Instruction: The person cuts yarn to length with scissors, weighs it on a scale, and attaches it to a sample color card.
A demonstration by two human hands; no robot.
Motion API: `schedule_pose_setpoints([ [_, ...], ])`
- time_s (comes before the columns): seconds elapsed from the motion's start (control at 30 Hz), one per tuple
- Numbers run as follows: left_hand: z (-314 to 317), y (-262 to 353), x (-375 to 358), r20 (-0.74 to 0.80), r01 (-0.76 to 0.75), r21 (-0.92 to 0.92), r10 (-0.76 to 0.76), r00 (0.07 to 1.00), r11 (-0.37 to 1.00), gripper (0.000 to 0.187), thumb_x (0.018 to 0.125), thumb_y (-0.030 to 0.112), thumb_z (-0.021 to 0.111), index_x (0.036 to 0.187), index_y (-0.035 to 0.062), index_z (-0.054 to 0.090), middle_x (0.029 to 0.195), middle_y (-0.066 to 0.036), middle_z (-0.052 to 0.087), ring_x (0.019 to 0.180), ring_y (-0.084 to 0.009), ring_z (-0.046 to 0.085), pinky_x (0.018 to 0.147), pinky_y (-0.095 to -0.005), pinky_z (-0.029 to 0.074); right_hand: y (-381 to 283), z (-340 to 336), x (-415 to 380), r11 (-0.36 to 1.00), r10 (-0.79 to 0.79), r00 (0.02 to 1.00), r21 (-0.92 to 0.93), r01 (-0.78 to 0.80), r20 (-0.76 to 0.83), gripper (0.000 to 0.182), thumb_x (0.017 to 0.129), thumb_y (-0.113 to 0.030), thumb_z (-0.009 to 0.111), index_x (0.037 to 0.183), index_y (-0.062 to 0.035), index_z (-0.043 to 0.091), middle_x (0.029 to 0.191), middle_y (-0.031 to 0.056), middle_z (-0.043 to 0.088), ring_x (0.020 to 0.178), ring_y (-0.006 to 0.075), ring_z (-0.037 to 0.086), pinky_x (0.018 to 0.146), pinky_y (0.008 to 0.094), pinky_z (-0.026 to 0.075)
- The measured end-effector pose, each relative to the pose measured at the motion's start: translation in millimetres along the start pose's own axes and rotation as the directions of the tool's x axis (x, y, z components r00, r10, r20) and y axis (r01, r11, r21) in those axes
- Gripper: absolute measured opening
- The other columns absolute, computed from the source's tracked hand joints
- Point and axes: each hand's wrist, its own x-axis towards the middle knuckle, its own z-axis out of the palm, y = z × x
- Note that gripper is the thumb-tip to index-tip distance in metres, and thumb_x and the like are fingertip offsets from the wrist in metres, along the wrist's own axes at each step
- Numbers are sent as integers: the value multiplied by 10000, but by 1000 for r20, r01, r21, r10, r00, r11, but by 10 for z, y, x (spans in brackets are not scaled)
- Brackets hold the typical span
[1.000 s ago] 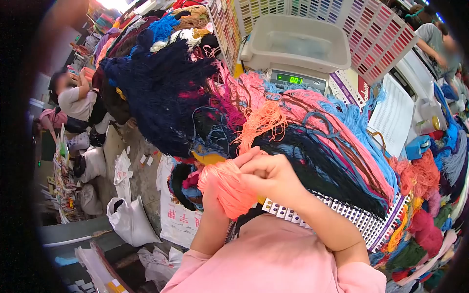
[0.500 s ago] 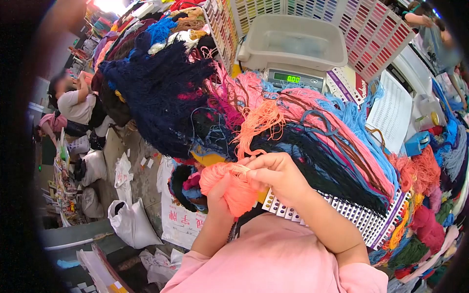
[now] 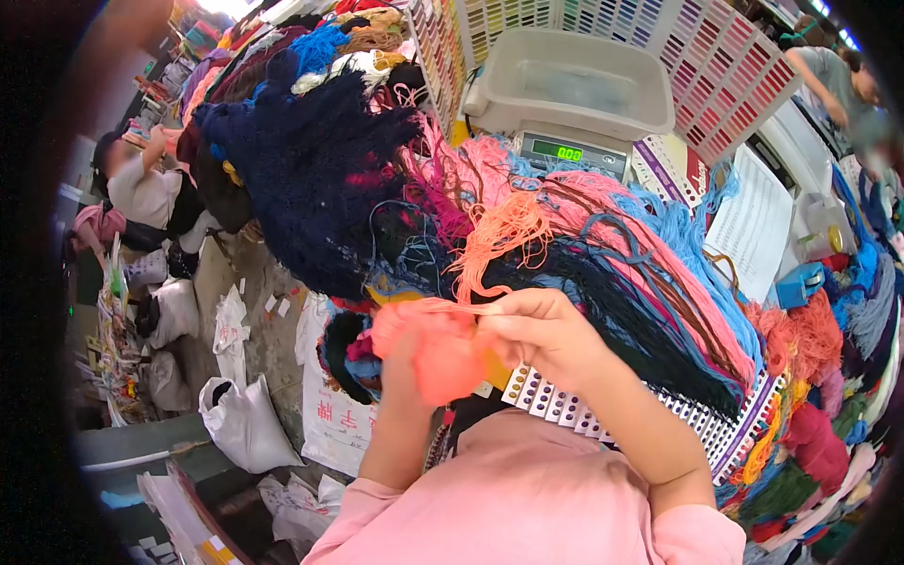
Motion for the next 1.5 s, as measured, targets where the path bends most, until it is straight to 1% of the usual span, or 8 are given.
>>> schedule_pose_setpoints([
  [0.2,-2029,951,-571,60,-170,-697,293,954,697,217,838,180,314,873,41,477,619,-4,454,586,-110,482,590,-273,429,-625,-583,-209,998,-2,985,-56,-8,-174,121,788,-113,500,828,1,502,701,52,534,620,110,546,591,266,506],
  [0.3,-3476,1150,-1507,-512,-107,741,661,549,663,252,808,144,326,958,16,484,745,-85,540,714,-208,535,709,-317,439,-1057,-916,-242,992,-120,943,2,127,-312,109,799,-78,465,848,17,486,713,50,529,619,104,539,588,257,501],
  [0.57,-3985,1553,-3116,-791,-140,609,586,-175,781,197,773,153,408,742,3,533,808,-144,535,734,-273,518,737,-415,414,-2585,-1584,-2,809,-587,770,-202,552,-251,63,813,-65,453,758,-34,453,592,-26,362,500,62,358,680,217,415],
  [0.8,-3553,927,-2308,-778,-641,197,516,357,742,171,798,140,468,872,-13,451,548,34,369,477,-82,400,487,-202,387,-2252,144,535,719,-294,934,-596,357,205,152,838,-138,437,825,-18,530,675,-2,514,598,77,498,669,234,450],
  [1.07,-2569,633,-1603,-539,-441,-165,294,789,882,171,849,154,408,783,18,489,430,66,275,338,-27,255,340,-153,257,-4576,-549,593,388,-858,513,-700,600,-35,145,772,-128,518,817,7,548,762,83,583,708,170,566,714,285,473],
  [1.23,-2103,591,-1192,-297,-209,-219,138,945,953,214,852,156,387,936,-4,501,421,68,231,331,-28,229,519,-200,403,-3650,-114,906,-70,-653,756,-997,-11,37,162,776,-229,514,846,-90,561,728,-19,548,638,52,507,569,200,419],
  [1.4,-1879,414,-992,-13,-18,-312,15,1000,950,234,823,187,437,1000,60,522,504,46,302,448,-68,346,710,-393,449,-3246,39,1169,429,-312,944,-871,238,104,148,808,-181,469,824,-61,555,736,12,567,729,89,551,652,241,454],
  [1.5,-1539,409,-1018,-174,-62,-184,30,984,981,197,720,192,547,847,43,540,827,-85,467,658,-206,480,668,-426,464,-3823,-75,1252,595,-622,782,-623,508,44,170,814,-144,432,840,-6,528,788,94,567,781,208,561,759,329,461],
])
